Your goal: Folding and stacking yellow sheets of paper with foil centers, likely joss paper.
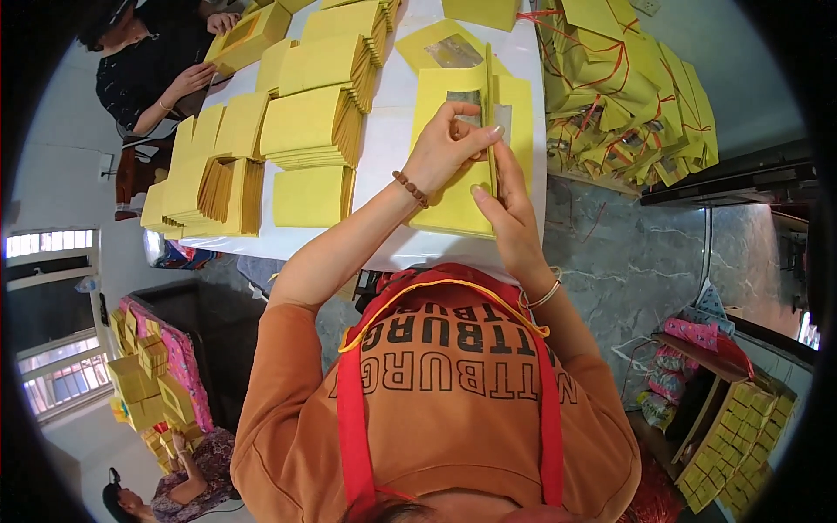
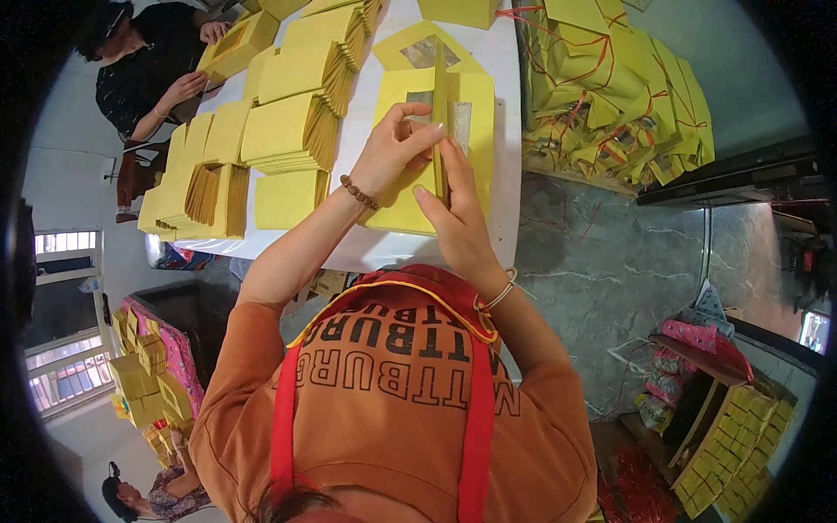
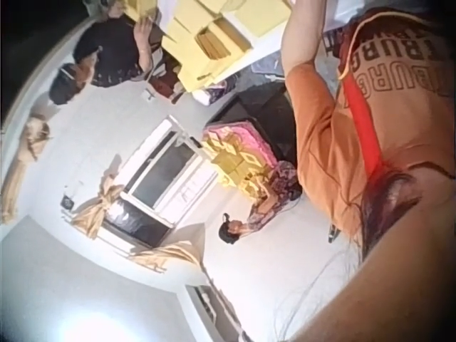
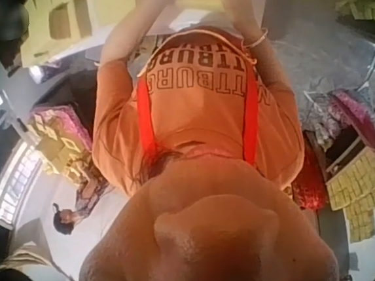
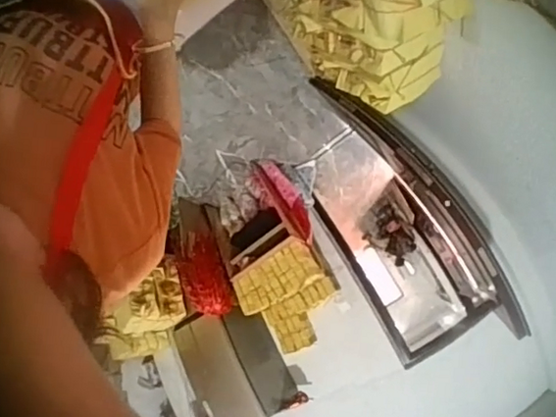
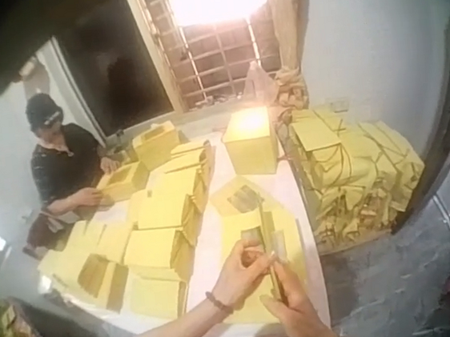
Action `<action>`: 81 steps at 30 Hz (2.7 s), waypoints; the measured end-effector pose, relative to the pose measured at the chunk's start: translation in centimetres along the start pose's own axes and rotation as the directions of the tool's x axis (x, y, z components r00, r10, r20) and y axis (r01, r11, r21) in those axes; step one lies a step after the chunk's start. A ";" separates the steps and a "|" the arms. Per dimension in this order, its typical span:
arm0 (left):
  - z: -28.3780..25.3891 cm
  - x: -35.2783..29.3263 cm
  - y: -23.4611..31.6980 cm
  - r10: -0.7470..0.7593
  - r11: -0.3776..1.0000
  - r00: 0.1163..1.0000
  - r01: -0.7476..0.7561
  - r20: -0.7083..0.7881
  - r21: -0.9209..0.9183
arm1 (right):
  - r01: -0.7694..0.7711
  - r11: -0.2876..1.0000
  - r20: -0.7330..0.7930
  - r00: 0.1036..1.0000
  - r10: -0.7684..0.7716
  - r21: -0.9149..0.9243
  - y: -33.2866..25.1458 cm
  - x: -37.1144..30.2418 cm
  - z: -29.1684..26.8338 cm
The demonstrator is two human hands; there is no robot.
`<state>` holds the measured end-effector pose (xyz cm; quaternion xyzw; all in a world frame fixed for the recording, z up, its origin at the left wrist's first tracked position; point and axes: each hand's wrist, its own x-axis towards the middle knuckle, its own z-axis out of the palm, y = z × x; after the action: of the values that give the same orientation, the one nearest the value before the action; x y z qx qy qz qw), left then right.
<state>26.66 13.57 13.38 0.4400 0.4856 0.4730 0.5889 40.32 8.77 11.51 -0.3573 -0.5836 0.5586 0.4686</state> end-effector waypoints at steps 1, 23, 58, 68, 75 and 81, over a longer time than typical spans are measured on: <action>-0.1 0.0 0.0 -0.003 1.000 1.000 0.003 0.010 0.007 | -0.005 1.000 0.007 1.000 0.005 0.011 -0.1 0.0 -0.1; 0.6 -0.1 -2.7 0.191 0.948 0.946 -0.247 -0.261 -0.201 | -0.088 0.904 -0.077 0.988 0.132 0.419 0.5 -0.4 -0.3; 0.1 -0.9 -2.1 0.203 0.961 0.973 -0.219 -0.109 -0.167 | 0.041 0.992 -0.059 0.997 -0.049 -0.119 0.5 -0.4 0.6; -0.8 -0.3 -3.3 0.272 0.962 0.961 -0.273 -0.056 -0.013 | 0.041 0.992 -0.058 0.997 -0.048 -0.121 0.1 -0.4 0.6; -0.7 -0.7 -2.8 0.218 0.967 0.975 -0.221 -0.039 -0.126 | 0.031 0.998 -0.051 0.998 -0.034 -0.056 0.8 -0.5 0.4; -0.7 -0.7 -2.8 0.188 0.968 0.982 -0.189 -0.022 -0.165 | 0.023 0.993 -0.081 0.997 -0.013 0.118 1.1 -0.6 0.5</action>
<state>26.22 12.50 10.67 0.4320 0.4025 0.5670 0.5744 39.93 8.16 10.37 -0.3457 -0.5335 0.5734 0.5169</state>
